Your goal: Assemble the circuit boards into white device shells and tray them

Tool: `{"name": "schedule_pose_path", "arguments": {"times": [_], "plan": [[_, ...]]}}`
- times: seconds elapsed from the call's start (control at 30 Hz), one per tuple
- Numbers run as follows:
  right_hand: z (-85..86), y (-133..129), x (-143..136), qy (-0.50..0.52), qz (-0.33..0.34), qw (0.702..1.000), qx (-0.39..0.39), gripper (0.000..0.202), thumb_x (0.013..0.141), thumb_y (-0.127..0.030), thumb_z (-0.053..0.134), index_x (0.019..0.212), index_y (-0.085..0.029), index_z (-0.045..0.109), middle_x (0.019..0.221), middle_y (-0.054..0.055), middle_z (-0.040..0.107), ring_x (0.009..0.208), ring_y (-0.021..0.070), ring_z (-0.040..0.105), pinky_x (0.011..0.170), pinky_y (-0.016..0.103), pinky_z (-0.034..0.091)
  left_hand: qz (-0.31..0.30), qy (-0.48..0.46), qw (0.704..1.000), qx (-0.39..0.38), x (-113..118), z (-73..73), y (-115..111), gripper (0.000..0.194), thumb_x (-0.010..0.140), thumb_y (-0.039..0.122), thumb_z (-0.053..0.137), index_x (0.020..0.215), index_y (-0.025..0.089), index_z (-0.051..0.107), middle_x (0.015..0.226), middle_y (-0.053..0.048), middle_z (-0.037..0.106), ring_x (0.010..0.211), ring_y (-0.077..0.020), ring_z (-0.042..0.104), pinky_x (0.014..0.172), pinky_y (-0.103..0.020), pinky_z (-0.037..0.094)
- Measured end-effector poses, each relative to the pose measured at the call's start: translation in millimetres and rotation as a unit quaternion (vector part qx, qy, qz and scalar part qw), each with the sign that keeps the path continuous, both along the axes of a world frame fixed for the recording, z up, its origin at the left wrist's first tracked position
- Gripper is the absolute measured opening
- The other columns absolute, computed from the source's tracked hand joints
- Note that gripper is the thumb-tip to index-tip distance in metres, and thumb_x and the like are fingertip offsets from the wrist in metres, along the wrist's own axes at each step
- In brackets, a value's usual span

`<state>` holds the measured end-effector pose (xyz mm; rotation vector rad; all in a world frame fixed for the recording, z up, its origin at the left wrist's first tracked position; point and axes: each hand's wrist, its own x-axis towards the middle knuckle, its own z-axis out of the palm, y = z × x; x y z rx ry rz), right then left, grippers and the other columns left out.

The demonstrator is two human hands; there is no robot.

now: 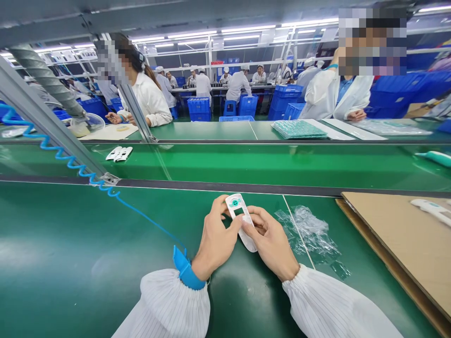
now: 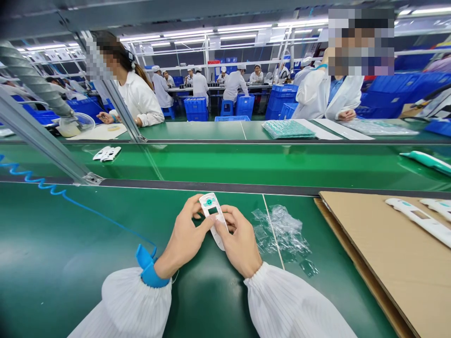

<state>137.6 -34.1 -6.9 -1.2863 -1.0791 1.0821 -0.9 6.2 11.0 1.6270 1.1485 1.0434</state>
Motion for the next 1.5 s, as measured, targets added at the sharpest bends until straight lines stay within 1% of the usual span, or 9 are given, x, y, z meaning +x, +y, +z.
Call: {"name": "schedule_pose_path", "arguments": {"times": [0.2, 0.4, 0.53, 0.73, 0.93, 1.1, 1.27, 1.4, 1.5], "plan": [[3.9, -0.5, -0.3, 0.01, -0.004, 1.0, 0.004, 0.041, 0.086, -0.052, 0.071, 0.113, -0.023, 0.062, 0.109, 0.009, 0.078, 0.088, 0.0235, 0.072, 0.076, 0.036, 0.054, -0.026, 0.002, 0.999, 0.019, 0.2, 3.2, -1.1, 0.029, 0.09, 0.02, 0.062, 0.118, 0.025, 0.067, 0.113, -0.003, 0.077, 0.102, -0.0194, 0.069, 0.088, -0.032, 0.049], [4.4, -1.6, 0.7, 0.012, 0.002, 0.999, 0.035, 0.038, 0.09, -0.049, 0.07, 0.116, -0.023, 0.062, 0.112, 0.009, 0.078, 0.093, 0.0225, 0.071, 0.085, 0.036, 0.053, 0.003, 0.053, 0.995, 0.09, -0.5, 6.0, -4.7, 0.031, 0.092, 0.021, 0.061, 0.122, 0.028, 0.067, 0.118, -0.002, 0.074, 0.104, -0.0207, 0.064, 0.094, -0.036, 0.045], [1.1, -2.1, 0.9, 0.031, 0.001, 0.999, 0.023, 0.042, 0.09, -0.05, 0.071, 0.121, -0.025, 0.06, 0.109, 0.007, 0.078, 0.088, 0.0216, 0.071, 0.08, 0.035, 0.055, 0.021, 0.047, 0.996, 0.079, -0.9, 5.7, -3.9, 0.031, 0.093, 0.024, 0.063, 0.123, 0.028, 0.067, 0.109, -0.001, 0.074, 0.095, -0.0197, 0.061, 0.084, -0.033, 0.045], [5.7, -2.5, -1.7, 0.017, 0.019, 0.999, 0.036, 0.039, 0.091, -0.045, 0.071, 0.124, -0.026, 0.061, 0.123, 0.007, 0.075, 0.103, 0.0232, 0.071, 0.089, 0.037, 0.055, 0.074, 0.044, 0.992, 0.093, -2.1, 2.0, -0.4, 0.034, 0.091, 0.023, 0.064, 0.125, 0.027, 0.068, 0.106, -0.001, 0.073, 0.09, -0.0177, 0.058, 0.084, -0.031, 0.046], [8.5, -1.2, -7.0, 0.062, 0.033, 0.996, 0.046, 0.043, 0.085, -0.04, 0.076, 0.121, -0.023, 0.058, 0.115, 0.007, 0.075, 0.09, 0.0193, 0.069, 0.082, 0.035, 0.054, 0.064, -0.016, 0.998, 0.024, -5.3, 3.0, 6.0, 0.037, 0.088, 0.032, 0.069, 0.124, 0.024, 0.066, 0.114, -0.004, 0.075, 0.1, -0.0186, 0.067, 0.091, -0.032, 0.049], [5.6, 1.4, -5.6, 0.044, 0.062, 0.996, 0.05, 0.063, 0.078, -0.039, 0.083, 0.13, -0.026, 0.049, 0.137, 0.007, 0.065, 0.093, 0.016, 0.068, 0.091, 0.037, 0.052, 0.056, -0.111, 0.988, -0.097, -6.3, 2.5, 16.9, 0.066, 0.07, 0.054, 0.082, 0.126, 0.024, 0.063, 0.111, -0.006, 0.077, 0.099, -0.024, 0.071, 0.083, -0.032, 0.055], [0.8, 3.4, -4.8, 0.03, 0.123, 0.992, 0.011, 0.068, 0.076, -0.048, 0.085, 0.134, -0.025, 0.058, 0.102, 0.001, 0.074, 0.096, 0.0195, 0.068, 0.096, 0.039, 0.05, 0.028, -0.06, 0.988, -0.137, -5.5, -7.3, 19.8, 0.077, 0.066, 0.065, 0.08, 0.13, 0.027, 0.06, 0.112, -0.006, 0.076, 0.093, -0.0266, 0.072, 0.075, -0.034, 0.057], [-3.3, 11.7, 4.6, 0.077, 0.007, 0.997, -0.005, 0.063, 0.071, -0.054, 0.086, 0.119, -0.02, 0.061, 0.079, -0.003, 0.067, 0.07, 0.014, 0.06, 0.075, 0.031, 0.049, 0.069, -0.04, 0.994, -0.07, -7.2, -24.4, 30.2, 0.077, 0.065, 0.068, 0.077, 0.127, 0.025, 0.062, 0.123, -0.008, 0.072, 0.104, -0.0279, 0.068, 0.081, -0.036, 0.056], [6.3, 12.3, 40.1, 0.049, -0.073, 0.996, 0.007, 0.06, 0.074, -0.058, 0.08, 0.114, -0.019, 0.058, 0.07, -0.005, 0.062, 0.065, 0.0127, 0.055, 0.066, 0.028, 0.046, 0.081, -0.036, 0.995, -0.05, -8.3, -33.3, 37.8, 0.07, 0.071, 0.071, 0.072, 0.125, 0.027, 0.063, 0.123, -0.006, 0.072, 0.102, -0.0259, 0.067, 0.077, -0.035, 0.054]]}}
